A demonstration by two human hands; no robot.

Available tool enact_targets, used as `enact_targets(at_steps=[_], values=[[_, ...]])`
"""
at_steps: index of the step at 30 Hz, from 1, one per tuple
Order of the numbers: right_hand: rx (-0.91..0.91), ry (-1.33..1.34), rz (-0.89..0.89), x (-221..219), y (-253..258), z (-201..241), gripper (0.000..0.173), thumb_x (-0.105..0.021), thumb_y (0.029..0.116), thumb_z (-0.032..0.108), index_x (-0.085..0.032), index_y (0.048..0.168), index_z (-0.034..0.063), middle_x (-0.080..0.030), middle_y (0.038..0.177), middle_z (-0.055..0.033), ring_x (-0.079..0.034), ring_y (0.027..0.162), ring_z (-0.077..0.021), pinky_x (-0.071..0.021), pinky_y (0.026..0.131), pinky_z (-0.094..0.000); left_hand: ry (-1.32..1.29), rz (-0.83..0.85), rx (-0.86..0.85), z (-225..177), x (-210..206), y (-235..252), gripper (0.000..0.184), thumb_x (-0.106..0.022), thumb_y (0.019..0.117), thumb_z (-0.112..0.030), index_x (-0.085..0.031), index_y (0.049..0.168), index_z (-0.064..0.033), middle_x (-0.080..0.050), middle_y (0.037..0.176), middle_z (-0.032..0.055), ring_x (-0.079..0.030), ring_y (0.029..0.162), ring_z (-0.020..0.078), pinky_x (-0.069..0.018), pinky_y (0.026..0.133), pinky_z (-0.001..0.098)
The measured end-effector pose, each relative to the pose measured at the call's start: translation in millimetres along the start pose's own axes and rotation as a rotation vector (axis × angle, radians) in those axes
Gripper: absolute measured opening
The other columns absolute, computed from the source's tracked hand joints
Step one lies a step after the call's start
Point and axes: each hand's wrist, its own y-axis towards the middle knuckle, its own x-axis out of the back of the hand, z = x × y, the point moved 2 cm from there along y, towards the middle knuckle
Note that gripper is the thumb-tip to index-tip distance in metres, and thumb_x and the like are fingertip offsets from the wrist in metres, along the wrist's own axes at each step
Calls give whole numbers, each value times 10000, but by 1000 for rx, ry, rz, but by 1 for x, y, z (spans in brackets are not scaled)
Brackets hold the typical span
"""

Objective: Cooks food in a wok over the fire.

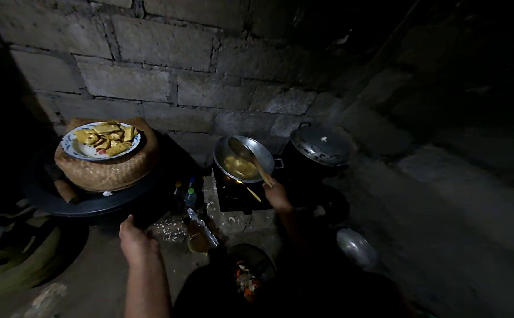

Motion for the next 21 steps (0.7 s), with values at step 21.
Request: enact_targets(at_steps=[21], values=[[-72,130,-88,-5,-32,3,502,-490,1077,136,-424,1574,116,-538,1481,-212,-608,1255,-348,-521,1011,-529,-64,16,132,-10,16,9,310,-448,1067,-253,-517,1307,-70,-565,1096,116,-583,946,215,-517,786,432]])
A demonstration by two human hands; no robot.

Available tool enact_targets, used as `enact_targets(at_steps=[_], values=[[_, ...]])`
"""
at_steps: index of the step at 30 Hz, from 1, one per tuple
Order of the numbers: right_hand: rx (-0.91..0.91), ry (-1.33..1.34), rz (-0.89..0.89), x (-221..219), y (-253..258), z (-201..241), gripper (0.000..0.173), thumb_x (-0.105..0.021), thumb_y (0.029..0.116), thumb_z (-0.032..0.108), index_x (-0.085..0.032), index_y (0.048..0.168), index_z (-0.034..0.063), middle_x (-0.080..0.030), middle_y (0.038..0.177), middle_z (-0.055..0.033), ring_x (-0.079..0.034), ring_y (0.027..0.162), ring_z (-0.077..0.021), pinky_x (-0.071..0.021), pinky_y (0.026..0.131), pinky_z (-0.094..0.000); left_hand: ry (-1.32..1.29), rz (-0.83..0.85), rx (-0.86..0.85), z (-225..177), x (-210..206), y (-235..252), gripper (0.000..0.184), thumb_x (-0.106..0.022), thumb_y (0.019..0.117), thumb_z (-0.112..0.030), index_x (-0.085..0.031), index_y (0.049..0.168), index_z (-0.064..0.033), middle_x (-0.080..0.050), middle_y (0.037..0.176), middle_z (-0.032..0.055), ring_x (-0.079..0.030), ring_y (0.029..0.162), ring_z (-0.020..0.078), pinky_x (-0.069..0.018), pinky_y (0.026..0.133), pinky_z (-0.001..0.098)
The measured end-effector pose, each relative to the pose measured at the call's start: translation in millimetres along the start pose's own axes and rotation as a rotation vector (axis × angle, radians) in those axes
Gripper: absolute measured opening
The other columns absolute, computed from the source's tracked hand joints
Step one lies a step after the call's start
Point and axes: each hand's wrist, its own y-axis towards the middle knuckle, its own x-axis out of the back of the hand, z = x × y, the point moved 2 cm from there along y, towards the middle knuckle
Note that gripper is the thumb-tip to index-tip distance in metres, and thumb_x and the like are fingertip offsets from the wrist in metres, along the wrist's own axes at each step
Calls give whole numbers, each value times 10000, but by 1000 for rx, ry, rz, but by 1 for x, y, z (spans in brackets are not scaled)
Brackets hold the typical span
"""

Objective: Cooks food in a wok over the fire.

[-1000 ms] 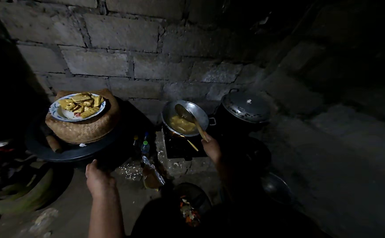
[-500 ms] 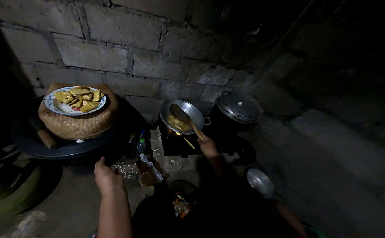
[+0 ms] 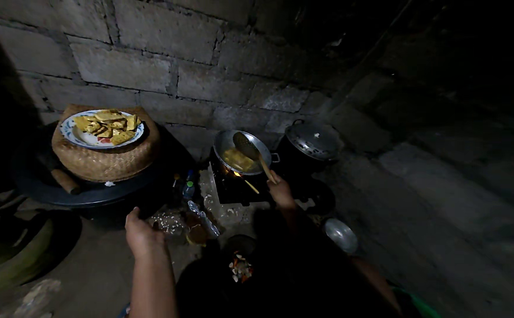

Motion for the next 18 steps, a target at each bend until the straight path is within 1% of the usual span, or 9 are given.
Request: enact_targets(at_steps=[1,5,7,9,11,12,15,17,18], values=[[0,-5,-4,0,-1,-2,505,-488,1077,129,-419,1577,114,-538,1484,-211,-611,1255,-347,-522,1012,-523,-3,0,-2,-2,2,-1,320,-446,1071,-253,-514,1322,-67,-567,1118,123,-583,964,220,-515,806,440],[2,-26,-9,-2,0,-6,518,-486,1075,114,-399,1586,100,-529,1500,-204,-594,1286,-336,-501,1042,-509,-18,-25,-9,-8,5,-1,285,-451,1068,-265,-527,1271,-79,-569,1028,104,-581,850,189,-516,711,391],[-1,-29,-11,-5,4,-10,521,-491,1073,119,-398,1586,99,-535,1492,-203,-599,1278,-336,-508,1037,-511,-34,-20,-21,-11,7,0,256,-453,1068,-253,-528,1242,-80,-559,996,86,-571,811,172,-510,689,362],[-6,-66,-14,-9,6,-10,518,-487,1074,124,-401,1585,95,-528,1505,-198,-563,1328,-334,-474,1074,-513,-34,-39,-36,-13,8,-1,223,-459,1065,-256,-538,1199,-95,-553,951,62,-564,767,148,-504,656,332],[11,-115,-14,-14,9,-8,518,-476,1079,134,-391,1587,80,-512,1526,-197,-511,1397,-329,-416,1146,-508,-38,-34,-47,-16,9,-2,269,-452,1071,-251,-531,1266,-84,-559,1021,78,-565,841,165,-501,721,360],[23,-138,-14,-16,11,-6,514,-466,1083,138,-388,1588,75,-515,1522,-203,-505,1403,-336,-405,1156,-514,-32,-30,-61,-18,10,-3,281,-448,1072,-250,-527,1280,-78,-561,1034,80,-567,854,165,-501,728,360],[35,-159,-18,-20,16,-1,488,-466,1084,144,-431,1568,89,-558,1474,-208,-539,1366,-348,-423,1135,-529,-33,-41,-90,-18,11,-4,265,-447,1072,-246,-531,1254,-72,-554,996,73,-555,802,150,-495,690,336],[39,-95,-29,-20,16,0,490,-478,1077,130,-437,1563,82,-551,1484,-204,-533,1372,-336,-421,1139,-516,-27,-48,-96,-19,11,-4,238,-448,1071,-254,-528,1225,-92,-544,959,59,-547,756,136,-488,641,321],[47,-75,-34,-18,15,-1,499,-481,1076,127,-425,1570,84,-540,1497,-200,-526,1380,-330,-416,1145,-510,-30,-47,-94,-19,11,-5,246,-451,1071,-252,-527,1237,-88,-546,974,66,-552,775,144,-492,652,332]])
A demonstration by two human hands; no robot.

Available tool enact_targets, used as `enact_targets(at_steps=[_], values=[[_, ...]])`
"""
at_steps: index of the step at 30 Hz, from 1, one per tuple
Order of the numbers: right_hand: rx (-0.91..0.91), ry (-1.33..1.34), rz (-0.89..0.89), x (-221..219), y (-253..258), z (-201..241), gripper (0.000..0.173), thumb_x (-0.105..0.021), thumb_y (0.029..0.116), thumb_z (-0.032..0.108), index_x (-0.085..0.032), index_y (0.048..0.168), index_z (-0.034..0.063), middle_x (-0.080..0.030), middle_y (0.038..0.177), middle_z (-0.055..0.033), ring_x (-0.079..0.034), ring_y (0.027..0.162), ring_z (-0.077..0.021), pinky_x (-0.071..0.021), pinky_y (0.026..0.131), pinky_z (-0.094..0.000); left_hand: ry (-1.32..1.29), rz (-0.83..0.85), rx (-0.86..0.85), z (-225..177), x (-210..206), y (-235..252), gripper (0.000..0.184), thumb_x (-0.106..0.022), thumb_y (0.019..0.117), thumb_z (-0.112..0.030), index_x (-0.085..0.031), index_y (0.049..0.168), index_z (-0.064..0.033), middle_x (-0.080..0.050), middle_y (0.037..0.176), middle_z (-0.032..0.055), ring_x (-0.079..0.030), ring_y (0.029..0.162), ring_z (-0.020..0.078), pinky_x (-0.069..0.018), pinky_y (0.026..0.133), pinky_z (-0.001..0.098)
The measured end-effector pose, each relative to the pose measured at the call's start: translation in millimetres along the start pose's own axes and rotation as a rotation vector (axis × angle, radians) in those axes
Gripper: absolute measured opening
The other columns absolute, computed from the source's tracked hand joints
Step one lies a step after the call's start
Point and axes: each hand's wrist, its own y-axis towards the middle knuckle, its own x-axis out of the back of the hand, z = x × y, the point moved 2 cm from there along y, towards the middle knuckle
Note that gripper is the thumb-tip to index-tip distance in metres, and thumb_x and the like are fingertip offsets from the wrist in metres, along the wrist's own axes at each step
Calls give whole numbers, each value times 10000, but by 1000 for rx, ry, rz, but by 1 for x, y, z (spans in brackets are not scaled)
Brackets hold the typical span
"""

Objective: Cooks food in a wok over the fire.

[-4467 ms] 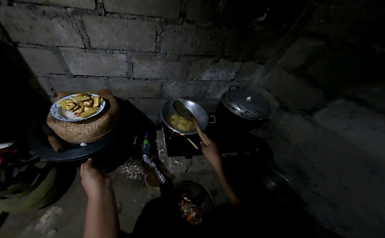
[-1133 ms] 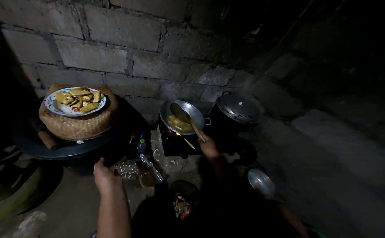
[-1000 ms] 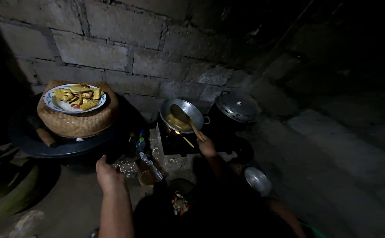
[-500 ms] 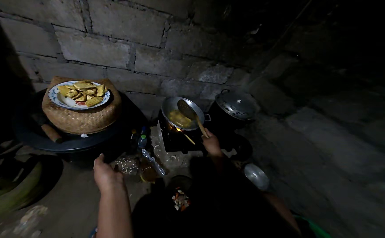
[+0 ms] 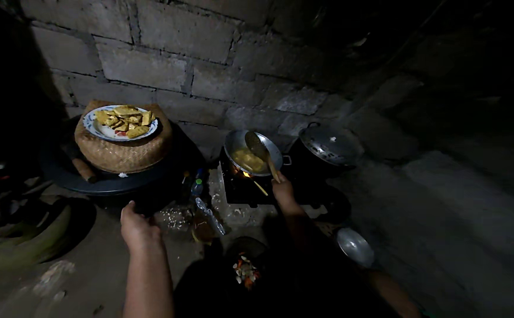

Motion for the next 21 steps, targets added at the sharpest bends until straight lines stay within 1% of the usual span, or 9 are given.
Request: enact_targets(at_steps=[1,3,5,9,13,14,16,18,21], values=[[8,0,-3,2,-2,-1,509,-479,1078,128,-410,1580,91,-528,1513,-196,-518,1392,-325,-409,1153,-507,-1,-2,-1,0,0,-1,252,-454,1068,-247,-530,1242,-80,-553,987,75,-563,794,155,-502,666,344],[25,-2,-13,6,-4,-7,524,-488,1076,128,-393,1590,98,-516,1528,-188,-513,1402,-313,-407,1161,-496,7,-10,-11,1,-1,-1,248,-452,1068,-255,-531,1226,-82,-555,974,73,-567,789,153,-504,663,343],[25,1,-17,9,-3,-13,528,-494,1077,131,-386,1592,93,-517,1529,-181,-515,1400,-309,-407,1160,-488,10,2,-22,3,-1,-2,269,-444,1073,-258,-526,1253,-75,-562,996,82,-577,818,160,-515,691,356],[6,-23,-7,11,2,-16,526,-479,1085,149,-374,1598,93,-517,1530,-180,-519,1398,-312,-409,1159,-497,15,-6,-30,8,-3,-3,259,-450,1068,-251,-535,1235,-73,-567,994,83,-583,827,169,-518,703,367],[5,-151,31,4,11,-13,525,-464,1087,181,-379,1603,145,-587,1443,-204,-584,1315,-353,-455,1102,-532,61,-28,-23,11,-5,-5,274,-459,1066,-268,-532,1255,-83,-561,1004,88,-571,821,177,-504,688,367],[4,-195,49,1,13,-11,524,-455,1089,188,-376,1605,154,-596,1427,-209,-594,1297,-363,-465,1087,-538,72,-32,-18,11,-6,-6,286,-460,1067,-273,-530,1269,-82,-565,1023,95,-575,842,181,-508,704,375],[8,-270,79,-5,17,-10,526,-438,1092,201,-365,1612,173,-587,1427,-216,-589,1297,-374,-467,1082,-544,92,-44,-7,11,-8,-7,303,-464,1067,-277,-526,1286,-78,-555,1048,101,-567,879,191,-503,740,392],[10,-330,89,-12,21,-13,522,-427,1093,210,-368,1611,189,-573,1437,-221,-583,1300,-381,-470,1079,-546,113,-58,-8,12,-9,-7,279,-467,1064,-284,-533,1253,-89,-548,1016,85,-562,847,177,-499,717,374],[15,-427,85,-21,24,-20,534,-428,1091,209,-354,1619,232,-575,1427,-219,-598,1277,-388,-495,1053,-534,119,-63,-8,12,-10,-6,290,-466,1063,-281,-536,1266,-87,-558,1053,96,-565,882,189,-490,731,385]])
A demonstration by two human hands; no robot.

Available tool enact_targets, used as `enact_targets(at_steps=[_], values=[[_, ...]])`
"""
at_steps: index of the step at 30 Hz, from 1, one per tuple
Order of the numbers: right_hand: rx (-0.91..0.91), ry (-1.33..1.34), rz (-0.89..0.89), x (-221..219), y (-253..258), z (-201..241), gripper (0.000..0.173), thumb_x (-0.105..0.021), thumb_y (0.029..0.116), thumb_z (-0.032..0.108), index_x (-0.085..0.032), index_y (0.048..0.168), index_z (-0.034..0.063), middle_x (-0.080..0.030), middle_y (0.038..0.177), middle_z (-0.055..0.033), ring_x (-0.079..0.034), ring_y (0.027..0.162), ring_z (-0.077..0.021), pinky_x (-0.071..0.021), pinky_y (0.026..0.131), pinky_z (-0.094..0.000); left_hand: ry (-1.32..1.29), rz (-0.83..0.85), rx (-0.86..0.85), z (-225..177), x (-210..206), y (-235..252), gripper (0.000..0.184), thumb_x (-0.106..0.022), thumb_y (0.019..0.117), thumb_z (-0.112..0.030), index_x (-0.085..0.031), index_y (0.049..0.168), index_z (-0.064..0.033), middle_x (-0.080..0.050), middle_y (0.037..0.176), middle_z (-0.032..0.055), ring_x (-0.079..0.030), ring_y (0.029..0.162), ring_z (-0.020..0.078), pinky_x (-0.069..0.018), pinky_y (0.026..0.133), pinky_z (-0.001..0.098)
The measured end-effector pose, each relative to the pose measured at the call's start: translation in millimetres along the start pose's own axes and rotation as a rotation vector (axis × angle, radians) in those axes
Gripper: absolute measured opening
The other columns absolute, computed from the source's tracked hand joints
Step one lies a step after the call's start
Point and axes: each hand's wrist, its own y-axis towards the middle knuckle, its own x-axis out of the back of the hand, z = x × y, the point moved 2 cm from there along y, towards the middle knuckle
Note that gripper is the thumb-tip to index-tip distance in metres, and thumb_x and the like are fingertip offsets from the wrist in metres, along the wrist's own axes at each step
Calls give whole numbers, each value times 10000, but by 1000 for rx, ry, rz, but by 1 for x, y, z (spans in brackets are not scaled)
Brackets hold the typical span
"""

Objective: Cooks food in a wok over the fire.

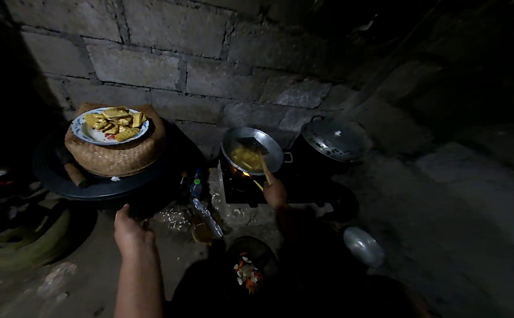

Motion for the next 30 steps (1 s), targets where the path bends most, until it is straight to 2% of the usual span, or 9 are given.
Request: enact_targets(at_steps=[4,10,13,15,19,22,24,28,30], values=[[5,-74,16,-6,-4,-4,571,-438,1084,201,-309,1635,278,-571,1427,-210,-607,1263,-383,-515,1033,-526,6,30,1,1,1,1,379,-452,1070,-290,-498,1378,-75,-560,1218,134,-566,1055,231,-488,859,458],[-48,-189,77,-9,-9,-9,648,-447,1055,184,-245,1644,363,-539,1475,-186,-616,1250,-377,-527,998,-541,19,17,-3,1,0,2,324,-460,1070,-290,-519,1321,-94,-539,1089,89,-544,894,185,-479,737,384],[-53,-188,108,-8,-13,-12,668,-453,1055,183,-219,1646,386,-516,1503,-185,-602,1275,-375,-522,1010,-541,7,21,-4,2,1,2,318,-459,1071,-283,-523,1314,-88,-559,1105,97,-564,918,184,-491,750,379],[-58,-173,116,-8,-14,-12,670,-456,1057,183,-214,1648,383,-516,1501,-182,-600,1276,-373,-521,1013,-536,-6,28,4,2,1,1,347,-457,1073,-277,-511,1350,-76,-563,1176,120,-570,998,208,-492,815,409],[-62,-128,87,-7,-16,-14,679,-502,1055,251,-200,1663,282,-507,1504,-184,-595,1287,-362,-524,1027,-525,-25,33,19,4,1,-1,366,-462,1065,-267,-497,1368,-65,-552,1227,136,-561,1073,229,-488,876,449],[-2,-66,-67,-9,-18,-20,711,-574,1033,315,-258,1647,144,-496,1521,-203,-486,1403,-376,-422,1144,-519,-30,27,40,2,2,-2,398,-462,1066,-268,-485,1399,-53,-537,1323,161,-550,1169,261,-480,945,492],[48,-33,-184,-9,-27,-23,694,-577,1027,322,-304,1628,107,-466,1555,-205,-452,1435,-383,-389,1159,-540,-27,25,52,2,2,-2,387,-463,1063,-273,-488,1379,-52,-541,1284,153,-556,1127,252,-486,925,475],[291,62,-477,-18,-54,-39,628,-545,1016,263,-390,1571,15,-505,1497,-273,-515,1362,-443,-438,1100,-594,-38,43,72,1,4,-1,419,-476,1059,-288,-462,1411,-60,-529,1309,159,-555,1134,253,-493,918,471],[339,36,-538,-23,-68,-48,623,-555,1005,261,-417,1551,-5,-528,1473,-278,-557,1319,-444,-483,1055,-594,-44,56,81,0,5,-2,387,-479,1060,-285,-485,1381,-68,-540,1258,135,-555,1094,231,-490,909,450]])
